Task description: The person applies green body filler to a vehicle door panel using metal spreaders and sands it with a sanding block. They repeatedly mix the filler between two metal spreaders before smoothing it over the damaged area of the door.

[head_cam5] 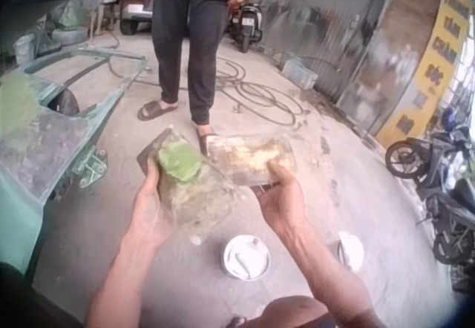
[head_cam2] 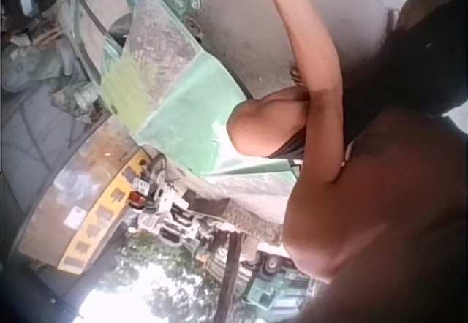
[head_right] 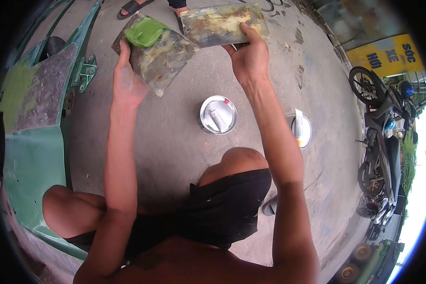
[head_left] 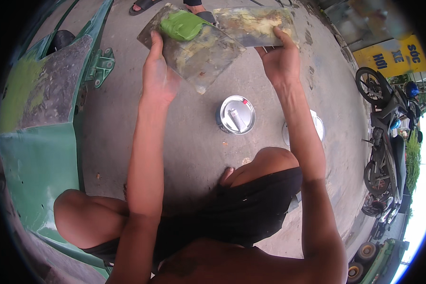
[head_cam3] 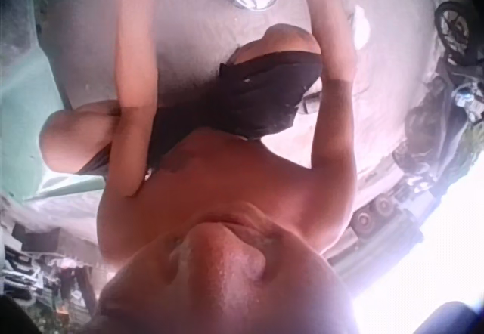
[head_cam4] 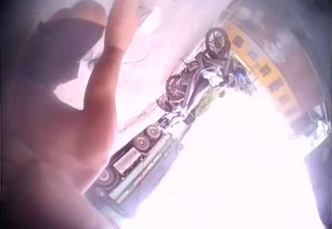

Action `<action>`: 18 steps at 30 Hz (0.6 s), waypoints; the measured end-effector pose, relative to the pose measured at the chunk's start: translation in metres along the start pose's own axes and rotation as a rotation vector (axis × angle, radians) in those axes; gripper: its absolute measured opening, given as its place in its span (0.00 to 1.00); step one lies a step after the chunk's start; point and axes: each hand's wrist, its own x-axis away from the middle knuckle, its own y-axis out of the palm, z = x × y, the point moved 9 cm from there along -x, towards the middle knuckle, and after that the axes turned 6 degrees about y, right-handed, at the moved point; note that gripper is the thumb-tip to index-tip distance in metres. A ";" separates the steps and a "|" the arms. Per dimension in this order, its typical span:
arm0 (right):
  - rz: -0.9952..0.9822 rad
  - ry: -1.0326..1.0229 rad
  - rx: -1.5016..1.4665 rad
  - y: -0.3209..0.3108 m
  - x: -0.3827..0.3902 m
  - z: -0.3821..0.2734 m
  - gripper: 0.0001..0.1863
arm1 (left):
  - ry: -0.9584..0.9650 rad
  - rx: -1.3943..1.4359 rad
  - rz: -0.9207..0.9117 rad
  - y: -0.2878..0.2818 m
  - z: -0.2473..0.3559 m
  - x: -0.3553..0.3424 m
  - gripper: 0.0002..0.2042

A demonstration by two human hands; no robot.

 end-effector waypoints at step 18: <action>-0.301 -0.080 1.593 -0.169 0.094 0.235 0.15 | -0.276 -0.143 0.015 -0.090 -0.077 -0.004 0.31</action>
